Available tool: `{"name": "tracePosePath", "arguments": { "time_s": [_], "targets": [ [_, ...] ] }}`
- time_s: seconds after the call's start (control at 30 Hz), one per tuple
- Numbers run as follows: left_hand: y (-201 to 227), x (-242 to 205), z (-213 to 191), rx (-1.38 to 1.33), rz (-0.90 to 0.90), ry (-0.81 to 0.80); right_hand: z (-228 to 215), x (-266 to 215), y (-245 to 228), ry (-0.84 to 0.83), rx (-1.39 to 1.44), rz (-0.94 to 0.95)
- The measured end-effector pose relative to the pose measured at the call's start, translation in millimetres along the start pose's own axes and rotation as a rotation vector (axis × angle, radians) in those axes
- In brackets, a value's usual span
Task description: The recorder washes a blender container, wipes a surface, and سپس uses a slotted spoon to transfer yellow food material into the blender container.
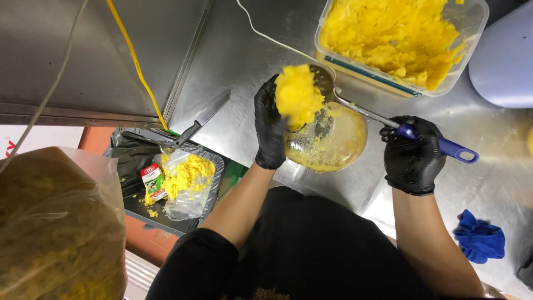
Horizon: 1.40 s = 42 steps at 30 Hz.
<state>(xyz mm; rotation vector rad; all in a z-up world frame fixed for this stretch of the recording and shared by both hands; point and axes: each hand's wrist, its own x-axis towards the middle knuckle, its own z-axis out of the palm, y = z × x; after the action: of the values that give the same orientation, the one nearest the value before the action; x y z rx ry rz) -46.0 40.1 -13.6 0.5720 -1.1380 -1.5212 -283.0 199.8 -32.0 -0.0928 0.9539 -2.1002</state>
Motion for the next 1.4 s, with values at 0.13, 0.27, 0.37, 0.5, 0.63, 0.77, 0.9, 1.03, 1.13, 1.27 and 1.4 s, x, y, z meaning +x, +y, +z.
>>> {"name": "tracePosePath", "arguments": {
  "time_s": [0.13, 0.27, 0.37, 0.5, 0.63, 0.77, 0.9, 1.03, 1.13, 1.27, 1.4],
  "targets": [
    [-7.7, 16.1, -5.9, -0.298, -0.047, 0.083, 14.6, -9.2, -11.7, -0.237, -0.090, -0.007],
    [-12.3, 19.4, -5.8, -0.228, -0.112, 0.125, 53.4, -29.2, -37.7, -0.477, -0.433, -0.165],
    [-22.0, 21.0, -9.7, -0.250, -0.167, 0.174, 57.8, -36.3, -46.6, -0.558, -0.740, -0.416],
    [-17.2, 21.5, -5.9, -0.251, -0.184, 0.255, 71.6, -49.6, -50.2, -0.649, -0.881, -0.614],
    [-32.4, 21.0, -20.6, -0.335, -0.195, 0.253, 80.7, -69.4, -59.5, -0.681, -1.054, -0.597],
    [-32.5, 24.2, -31.9, -0.505, -0.252, 0.105, 81.7, -77.7, -65.0, -0.739, -1.260, -0.640],
    [-35.2, 32.4, -49.8, -0.630, -0.383, -0.073, 103.9, -82.7, -77.7, -0.888, -1.627, -0.771],
    [-42.1, 33.1, -51.9, -0.632, -0.367, -0.172, 107.6, -77.2, -79.1, -0.963, -1.427, -0.709],
    [-36.8, 36.7, -36.8, -0.586, -0.329, -0.179, 112.3, -77.0, -86.2, -1.042, -1.500, -0.774],
    [-44.8, 29.8, -41.3, -0.541, -0.315, -0.092, 112.4, -88.8, -86.0, -1.011, -1.468, -0.806],
    [-39.0, 27.8, -35.3, -0.325, -0.192, -0.037, 114.5, -104.0, -75.9, -0.643, -1.080, -0.861]
  ]
}}
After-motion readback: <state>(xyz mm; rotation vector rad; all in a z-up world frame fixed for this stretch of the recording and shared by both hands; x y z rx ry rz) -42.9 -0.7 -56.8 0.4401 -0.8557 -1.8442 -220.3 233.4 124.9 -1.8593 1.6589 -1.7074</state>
